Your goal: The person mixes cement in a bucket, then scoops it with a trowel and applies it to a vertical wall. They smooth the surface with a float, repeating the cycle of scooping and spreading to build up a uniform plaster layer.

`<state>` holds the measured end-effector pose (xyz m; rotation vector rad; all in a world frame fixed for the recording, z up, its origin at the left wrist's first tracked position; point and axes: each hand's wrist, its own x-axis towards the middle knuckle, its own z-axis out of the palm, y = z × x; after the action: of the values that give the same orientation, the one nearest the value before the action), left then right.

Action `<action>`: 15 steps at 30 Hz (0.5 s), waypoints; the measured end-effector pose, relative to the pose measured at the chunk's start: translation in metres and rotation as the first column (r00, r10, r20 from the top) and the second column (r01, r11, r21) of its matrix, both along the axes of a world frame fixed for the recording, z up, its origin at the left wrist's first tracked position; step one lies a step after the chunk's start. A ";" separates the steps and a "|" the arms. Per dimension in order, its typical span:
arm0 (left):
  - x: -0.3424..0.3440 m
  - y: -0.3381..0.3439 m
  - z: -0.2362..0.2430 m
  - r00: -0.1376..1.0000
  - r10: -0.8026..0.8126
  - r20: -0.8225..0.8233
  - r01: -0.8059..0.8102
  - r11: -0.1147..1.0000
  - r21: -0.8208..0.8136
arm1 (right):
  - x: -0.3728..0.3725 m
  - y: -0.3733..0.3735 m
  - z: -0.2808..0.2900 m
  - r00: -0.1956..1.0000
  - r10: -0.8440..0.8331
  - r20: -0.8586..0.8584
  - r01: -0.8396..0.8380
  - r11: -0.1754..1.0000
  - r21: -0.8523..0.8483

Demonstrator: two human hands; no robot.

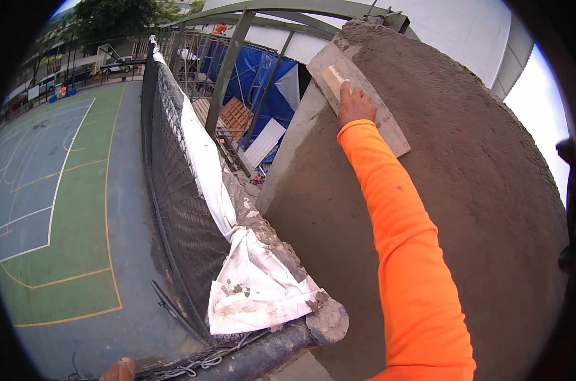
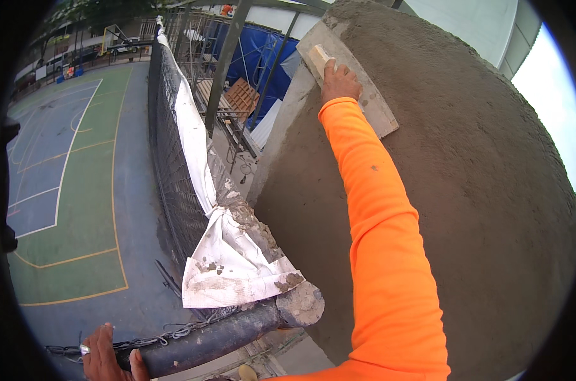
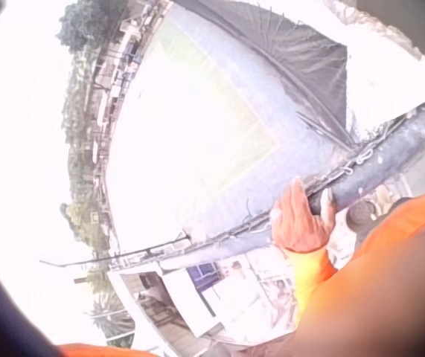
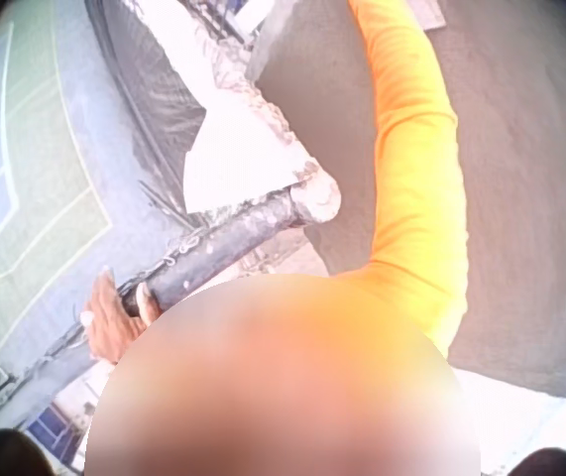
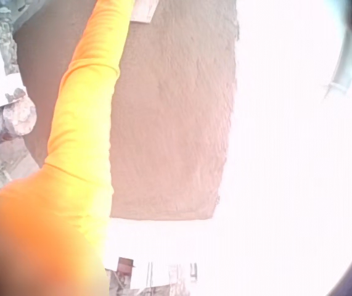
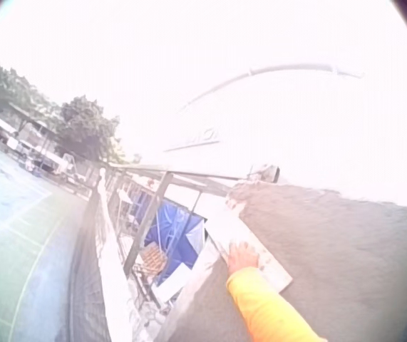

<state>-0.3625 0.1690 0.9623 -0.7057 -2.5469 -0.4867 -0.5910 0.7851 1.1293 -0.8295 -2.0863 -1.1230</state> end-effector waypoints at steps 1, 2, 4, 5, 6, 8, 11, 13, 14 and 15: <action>0.000 -0.001 0.000 1.000 -0.006 -0.003 0.006 1.000 0.005 | 0.011 -0.004 0.010 1.000 -0.005 -0.029 0.005 1.000 0.007; 0.000 -0.002 0.000 1.000 -0.013 -0.007 0.013 1.000 0.012 | 0.025 -0.009 0.020 0.998 -0.011 -0.058 0.012 1.000 0.014; 0.000 -0.003 0.000 1.000 -0.014 -0.011 0.014 1.000 0.014 | 0.070 -0.021 0.029 1.000 0.007 0.008 -0.007 1.000 0.001; 0.000 -0.003 -0.001 1.000 -0.005 -0.009 0.005 1.000 0.011 | 0.093 -0.026 0.027 0.999 0.024 0.048 -0.023 1.000 -0.005; 0.001 -0.002 -0.001 1.000 0.009 -0.005 -0.009 1.000 0.013 | 0.113 -0.030 0.020 0.987 -0.007 0.160 0.002 0.999 0.033; 0.003 -0.001 -0.002 1.000 0.022 -0.001 -0.022 1.000 0.011 | 0.130 -0.031 0.013 0.929 -0.093 0.359 0.058 0.993 0.106; 0.001 0.001 -0.001 0.999 0.038 0.012 -0.038 0.999 -0.008 | 0.098 -0.019 0.007 0.931 -0.016 0.366 -0.041 0.988 0.146; 0.003 0.003 -0.002 0.998 0.049 0.033 -0.049 0.999 -0.019 | 0.054 -0.006 0.014 0.945 -0.037 0.324 -0.029 0.980 0.197; 0.002 0.003 -0.002 0.998 0.053 0.030 -0.052 0.998 -0.025 | 0.031 -0.002 0.023 0.956 -0.039 0.291 -0.028 0.975 0.221; 0.003 0.003 -0.002 0.998 0.055 0.024 -0.054 0.998 -0.031 | 0.012 0.000 0.035 0.966 -0.029 0.257 -0.027 0.977 0.211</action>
<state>-0.3599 0.1722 0.9602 -0.6425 -2.5950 -0.4417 -0.5786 0.7849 1.1641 -0.6066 -2.1207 -1.4942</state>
